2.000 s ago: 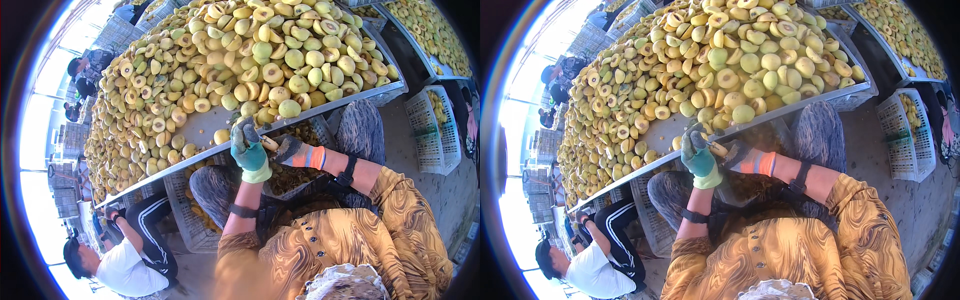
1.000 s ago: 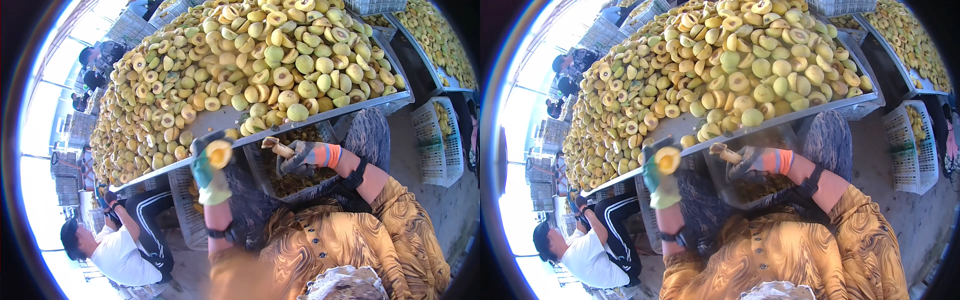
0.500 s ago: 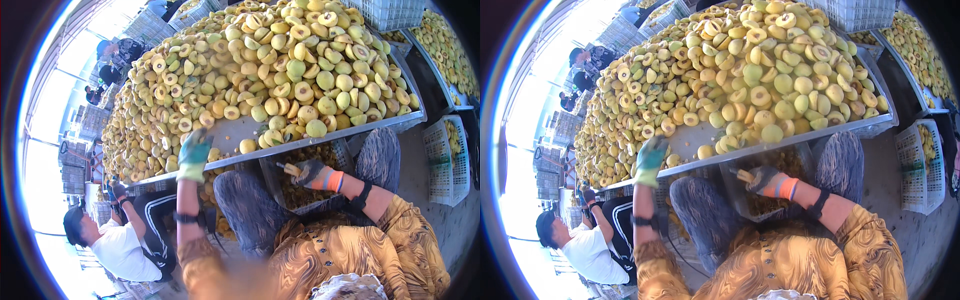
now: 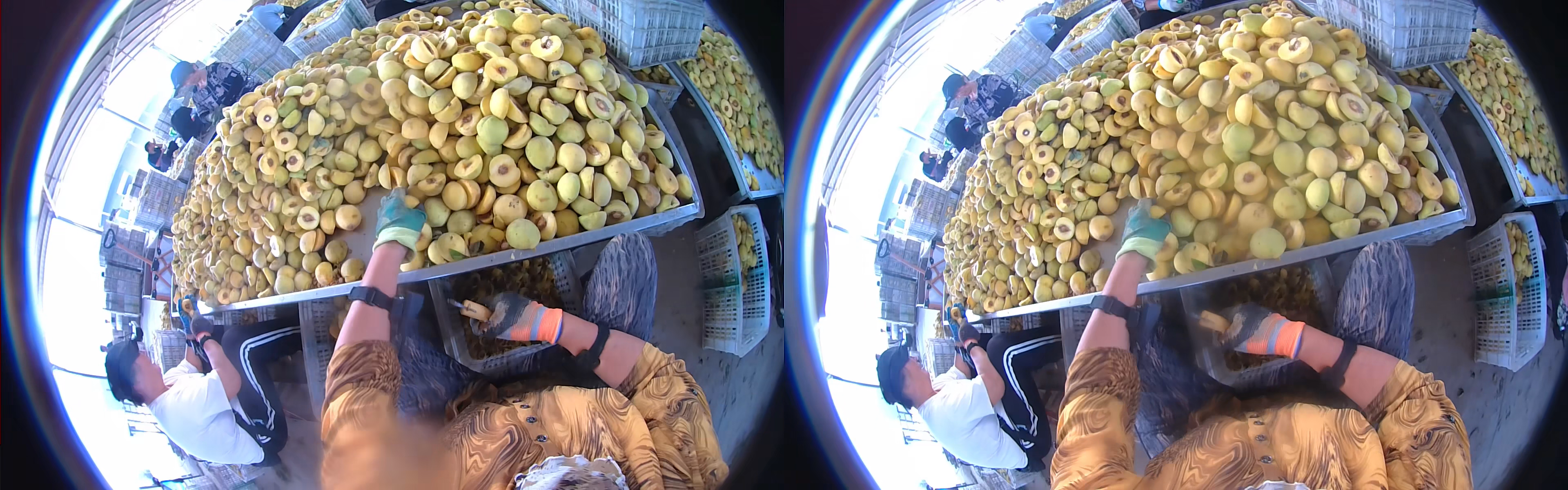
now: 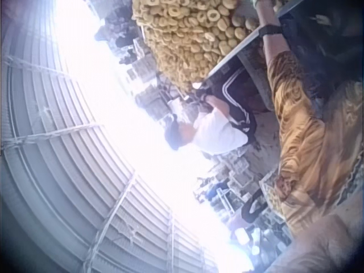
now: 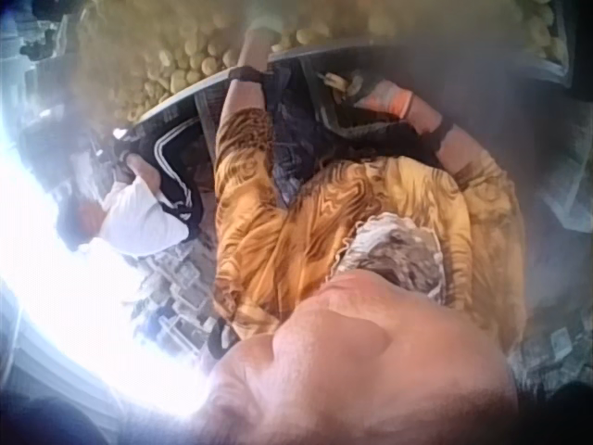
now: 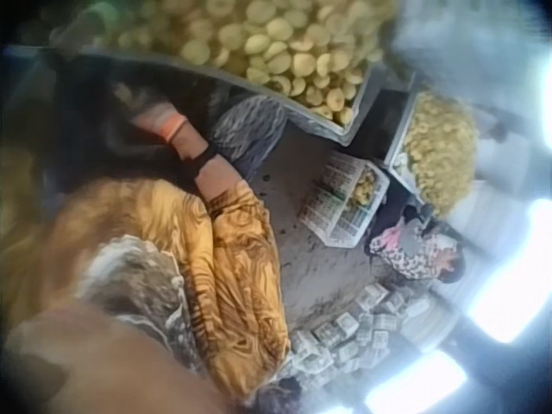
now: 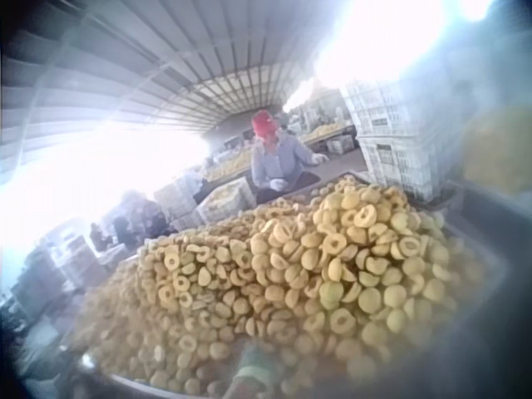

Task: The person processes fruit on a large table, picking up individual pieces, removing the pits using a small tool, and placing the pitted fruit into a basket.

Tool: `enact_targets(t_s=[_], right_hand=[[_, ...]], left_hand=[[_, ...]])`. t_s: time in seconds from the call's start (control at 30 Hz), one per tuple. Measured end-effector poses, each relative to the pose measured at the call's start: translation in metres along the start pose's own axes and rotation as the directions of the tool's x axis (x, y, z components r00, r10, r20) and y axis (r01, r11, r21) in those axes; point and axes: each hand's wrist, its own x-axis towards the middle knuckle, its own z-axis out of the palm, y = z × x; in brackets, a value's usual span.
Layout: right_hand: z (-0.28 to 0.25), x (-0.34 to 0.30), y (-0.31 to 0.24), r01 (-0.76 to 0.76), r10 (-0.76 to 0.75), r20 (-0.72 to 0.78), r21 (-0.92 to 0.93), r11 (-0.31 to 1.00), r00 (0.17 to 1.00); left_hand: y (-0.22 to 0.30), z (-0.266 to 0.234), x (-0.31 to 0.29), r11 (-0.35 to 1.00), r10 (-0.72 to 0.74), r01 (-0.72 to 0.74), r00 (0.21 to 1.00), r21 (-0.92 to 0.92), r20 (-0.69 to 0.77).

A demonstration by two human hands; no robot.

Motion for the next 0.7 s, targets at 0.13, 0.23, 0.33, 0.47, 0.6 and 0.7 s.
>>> enact_targets(t_s=[0.13, 0.23, 0.33, 0.47, 0.6, 0.7], right_hand=[[0.006, 0.000, 0.007, 0.203, -0.174, -0.191, 0.144, 0.968, 0.966], [-0.001, 0.003, 0.008, 0.142, -0.116, -0.174, 0.145, 0.979, 0.978], [-0.007, -0.001, 0.013, 0.067, -0.038, -0.187, 0.153, 0.986, 0.982], [-0.003, 0.004, 0.014, 0.201, -0.138, -0.233, 0.274, 0.941, 0.963], [-0.014, 0.004, -0.003, 0.383, -0.304, -0.337, 0.199, 0.902, 0.891], [-0.017, 0.006, -0.002, 0.283, -0.170, -0.232, 0.650, 0.706, 0.958]], left_hand=[[-0.001, -0.011, -0.017, 0.975, 0.033, -0.067, 0.987, -0.211, -0.160], [-0.015, -0.026, -0.030, 0.900, -0.036, -0.063, 0.976, -0.431, -0.217], [0.000, -0.044, -0.050, 0.740, -0.066, 0.008, 0.996, -0.673, -0.060], [0.004, -0.049, -0.086, 0.012, 0.138, 0.200, 0.970, -0.980, 0.199], [0.023, -0.036, -0.115, -0.190, 0.096, 0.277, 0.960, -0.942, 0.263], [0.035, -0.007, -0.127, -0.240, 0.107, 0.261, 0.964, -0.935, 0.242]])
